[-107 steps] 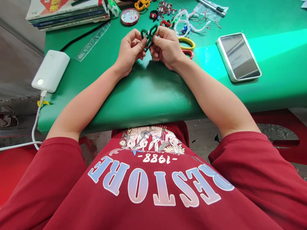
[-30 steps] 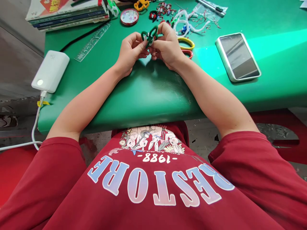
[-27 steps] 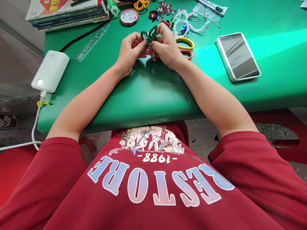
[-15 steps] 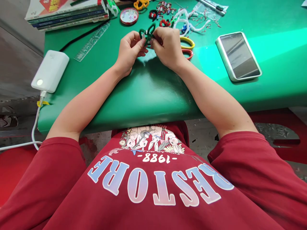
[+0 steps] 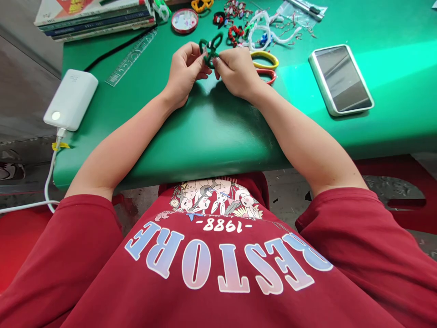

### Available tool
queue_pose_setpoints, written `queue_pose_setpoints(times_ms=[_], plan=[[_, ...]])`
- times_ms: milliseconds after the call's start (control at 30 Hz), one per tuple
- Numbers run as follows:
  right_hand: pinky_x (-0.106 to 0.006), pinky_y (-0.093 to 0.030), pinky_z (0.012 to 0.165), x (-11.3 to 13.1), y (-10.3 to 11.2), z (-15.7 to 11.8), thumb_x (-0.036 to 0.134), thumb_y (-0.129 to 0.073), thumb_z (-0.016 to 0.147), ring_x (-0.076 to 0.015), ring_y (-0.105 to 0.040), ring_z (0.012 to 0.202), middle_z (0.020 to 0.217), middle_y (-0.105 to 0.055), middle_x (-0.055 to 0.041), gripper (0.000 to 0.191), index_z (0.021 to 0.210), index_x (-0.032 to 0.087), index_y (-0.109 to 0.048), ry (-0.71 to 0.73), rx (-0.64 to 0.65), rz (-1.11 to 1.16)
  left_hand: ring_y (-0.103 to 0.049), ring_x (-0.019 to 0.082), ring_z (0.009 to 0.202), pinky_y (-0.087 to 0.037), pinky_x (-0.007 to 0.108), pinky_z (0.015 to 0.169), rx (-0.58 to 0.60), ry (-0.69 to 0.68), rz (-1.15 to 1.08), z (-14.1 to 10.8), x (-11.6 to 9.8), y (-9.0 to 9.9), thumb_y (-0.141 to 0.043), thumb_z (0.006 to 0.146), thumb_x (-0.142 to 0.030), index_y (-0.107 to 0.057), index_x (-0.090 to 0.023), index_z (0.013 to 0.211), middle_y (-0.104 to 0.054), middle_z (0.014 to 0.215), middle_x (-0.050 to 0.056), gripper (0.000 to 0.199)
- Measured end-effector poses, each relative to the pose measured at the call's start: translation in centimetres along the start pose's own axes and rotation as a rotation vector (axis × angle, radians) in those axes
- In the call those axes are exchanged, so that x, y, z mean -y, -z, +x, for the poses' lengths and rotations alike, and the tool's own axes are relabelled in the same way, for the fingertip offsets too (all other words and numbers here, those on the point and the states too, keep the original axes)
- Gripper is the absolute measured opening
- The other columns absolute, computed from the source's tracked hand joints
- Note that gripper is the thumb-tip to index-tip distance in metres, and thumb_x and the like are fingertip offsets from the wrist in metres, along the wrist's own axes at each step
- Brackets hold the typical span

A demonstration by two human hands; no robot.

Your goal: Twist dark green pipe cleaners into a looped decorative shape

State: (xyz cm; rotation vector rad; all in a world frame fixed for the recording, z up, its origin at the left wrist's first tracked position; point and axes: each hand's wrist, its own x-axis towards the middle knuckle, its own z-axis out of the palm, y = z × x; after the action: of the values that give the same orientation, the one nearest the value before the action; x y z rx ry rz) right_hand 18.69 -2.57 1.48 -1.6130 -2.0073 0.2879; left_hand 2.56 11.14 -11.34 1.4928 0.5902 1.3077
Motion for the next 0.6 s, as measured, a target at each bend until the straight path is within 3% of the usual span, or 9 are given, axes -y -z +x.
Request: queue_pose_setpoints(times_ms=[100, 233, 300, 400, 600], plan=[[-0.033, -0.050, 0.095, -0.2, 0.0, 0.1, -0.012, -0.054, 0.123, -0.0275, -0.071, 0.088, 0.070, -0.045, 0.0028, 0.068, 0.071, 0.030, -0.043, 0.028, 0.029, 0.145, -0.078, 0.029, 0.088, -0.066, 0.044, 0.072, -0.016, 0.005, -0.011, 0.2, 0.1, -0.1, -0.108, 0.088, -0.100, -0.066, -0.039, 0.093, -0.081, 0.091, 0.001, 0.074], [-0.032, -0.043, 0.082, -0.2, 0.0, 0.1, -0.012, -0.053, 0.123, -0.0231, -0.057, 0.074, 0.068, -0.045, 0.0041, 0.066, 0.070, 0.028, -0.046, 0.034, 0.049, 0.228, -0.078, 0.031, 0.087, -0.066, 0.046, 0.070, -0.052, 0.032, 0.007, -0.1, -0.4, -0.7, -0.111, 0.081, -0.099, -0.064, -0.039, 0.089, -0.079, 0.088, 0.002, 0.077], [-0.033, -0.045, 0.086, 0.0, 0.0, 0.1, -0.015, -0.055, 0.116, -0.0251, -0.061, 0.076, 0.065, -0.041, 0.0043, 0.065, 0.069, 0.028, -0.044, 0.026, 0.054, 0.175, -0.079, 0.032, 0.086, -0.065, 0.048, 0.069, -0.069, 0.042, 0.028, -0.2, -0.8, -1.0, -0.108, 0.083, -0.099, -0.063, -0.038, 0.089, -0.078, 0.088, 0.004, 0.076], [-0.038, -0.051, 0.097, 0.2, -0.1, 0.0, -0.022, -0.056, 0.106, -0.0324, -0.075, 0.089, 0.063, -0.032, 0.0041, 0.069, 0.066, 0.030, -0.035, 0.018, 0.039, 0.083, -0.080, 0.031, 0.085, -0.068, 0.047, 0.070, 0.003, 0.051, 0.054, -0.2, -1.0, -1.1, -0.108, 0.093, -0.090, -0.062, -0.036, 0.091, -0.079, 0.091, 0.006, 0.071], [-0.040, -0.055, 0.099, -0.2, -0.5, 0.2, -0.021, -0.055, 0.102, -0.0334, -0.077, 0.095, 0.066, -0.037, 0.0026, 0.065, 0.071, 0.031, -0.031, 0.021, -0.002, 0.124, -0.083, 0.030, 0.082, -0.068, 0.044, 0.064, 0.033, 0.084, 0.051, 0.5, -0.8, -0.5, -0.117, 0.084, -0.089, -0.048, -0.036, 0.086, -0.074, 0.085, 0.003, 0.087]])
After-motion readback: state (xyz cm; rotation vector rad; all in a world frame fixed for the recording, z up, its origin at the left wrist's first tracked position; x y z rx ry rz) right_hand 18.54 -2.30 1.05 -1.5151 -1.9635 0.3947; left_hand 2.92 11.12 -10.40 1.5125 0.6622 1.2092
